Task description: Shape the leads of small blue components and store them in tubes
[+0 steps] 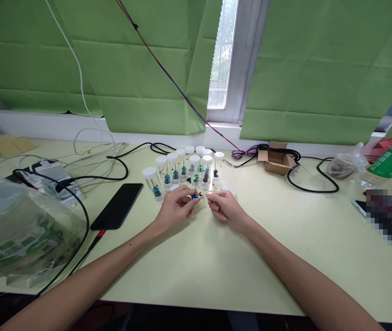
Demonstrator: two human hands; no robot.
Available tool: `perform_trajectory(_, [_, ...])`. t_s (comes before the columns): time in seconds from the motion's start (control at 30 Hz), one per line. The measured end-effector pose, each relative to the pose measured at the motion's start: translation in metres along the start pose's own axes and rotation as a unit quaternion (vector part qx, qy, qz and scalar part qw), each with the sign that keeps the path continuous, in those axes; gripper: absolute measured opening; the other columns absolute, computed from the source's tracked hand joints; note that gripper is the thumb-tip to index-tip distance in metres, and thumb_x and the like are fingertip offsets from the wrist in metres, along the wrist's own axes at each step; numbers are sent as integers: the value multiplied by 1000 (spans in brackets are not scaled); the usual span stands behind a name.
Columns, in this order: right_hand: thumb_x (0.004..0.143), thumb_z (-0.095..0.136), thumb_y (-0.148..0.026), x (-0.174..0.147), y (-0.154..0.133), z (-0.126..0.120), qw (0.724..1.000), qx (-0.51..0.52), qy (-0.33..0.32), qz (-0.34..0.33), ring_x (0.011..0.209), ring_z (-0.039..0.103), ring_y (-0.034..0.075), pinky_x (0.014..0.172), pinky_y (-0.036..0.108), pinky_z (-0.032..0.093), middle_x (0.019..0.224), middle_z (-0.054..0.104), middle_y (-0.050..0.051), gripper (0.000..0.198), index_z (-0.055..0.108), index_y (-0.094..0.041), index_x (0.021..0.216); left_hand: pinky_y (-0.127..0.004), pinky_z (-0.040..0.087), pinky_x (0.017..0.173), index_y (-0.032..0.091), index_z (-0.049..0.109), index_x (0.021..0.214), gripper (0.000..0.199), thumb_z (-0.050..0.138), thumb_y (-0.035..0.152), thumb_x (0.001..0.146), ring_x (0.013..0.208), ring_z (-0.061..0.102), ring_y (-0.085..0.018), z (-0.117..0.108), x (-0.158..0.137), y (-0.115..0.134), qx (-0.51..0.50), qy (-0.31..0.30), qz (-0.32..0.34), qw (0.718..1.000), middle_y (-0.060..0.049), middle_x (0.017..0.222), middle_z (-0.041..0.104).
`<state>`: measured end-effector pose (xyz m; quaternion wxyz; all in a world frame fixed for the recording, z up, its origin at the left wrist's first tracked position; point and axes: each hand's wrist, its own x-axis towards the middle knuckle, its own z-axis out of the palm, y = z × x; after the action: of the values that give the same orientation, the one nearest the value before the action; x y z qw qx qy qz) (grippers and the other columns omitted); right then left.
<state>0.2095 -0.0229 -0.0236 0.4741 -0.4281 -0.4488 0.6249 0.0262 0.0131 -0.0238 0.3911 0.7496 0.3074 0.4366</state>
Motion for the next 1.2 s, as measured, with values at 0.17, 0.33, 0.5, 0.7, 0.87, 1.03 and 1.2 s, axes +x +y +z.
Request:
perform_trajectory(0.17, [78,71,-38,-1,-1,0,998,48,-10,32,29,23,1,32,18,12,47,34,-11,34,51,-16,61,-21,45,45,17,68,86,16,61,30,88,46,56,-6,0,-1,-1,25,-6,18,1000,-3,89,57])
perform_trajectory(0.33, [80,70,-39,0,1,0,999,51,-2,19,29,25,1,33,18,13,47,34,-11,34,52,-16,62,-21,43,43,17,68,86,15,62,31,87,45,56,-6,0,-1,2,10,-5,2,1000,-3,89,56])
perform_trajectory(0.5, [83,64,-52,4,5,2,999,16,36,-35,31,30,2,33,19,15,52,43,-7,41,57,-15,68,-21,42,40,15,66,82,18,66,33,83,44,56,-7,0,2,6,-47,12,-46,998,-4,89,58])
perform_trajectory(0.7, [88,63,-42,3,10,-2,937,-224,119,-241,44,49,8,43,23,39,70,58,-1,24,62,-18,90,-21,43,37,14,66,81,21,68,35,81,43,56,-7,-2,5,5,-95,24,-78,992,-5,93,59])
perform_trajectory(0.87, [94,57,-33,2,13,-8,856,-364,137,-340,48,51,9,52,26,46,81,63,3,18,63,-20,105,-21,44,38,14,66,83,23,70,36,80,44,56,-7,-2,6,4,-103,23,-88,991,-5,89,61])
perform_trajectory(1.03, [97,53,-27,4,10,-11,788,-430,130,-422,52,53,11,53,26,45,78,63,3,14,65,-21,94,-21,44,38,14,66,82,23,69,36,80,43,56,-7,-1,6,2,-102,22,-80,991,-4,90,59])
perform_trajectory(1.2, [98,52,-28,4,9,-12,760,-446,122,-456,54,53,12,54,26,44,74,61,3,17,65,-21,90,-21,43,37,14,66,82,22,69,36,80,44,57,-7,0,5,2,-98,15,-82,992,-4,90,57])
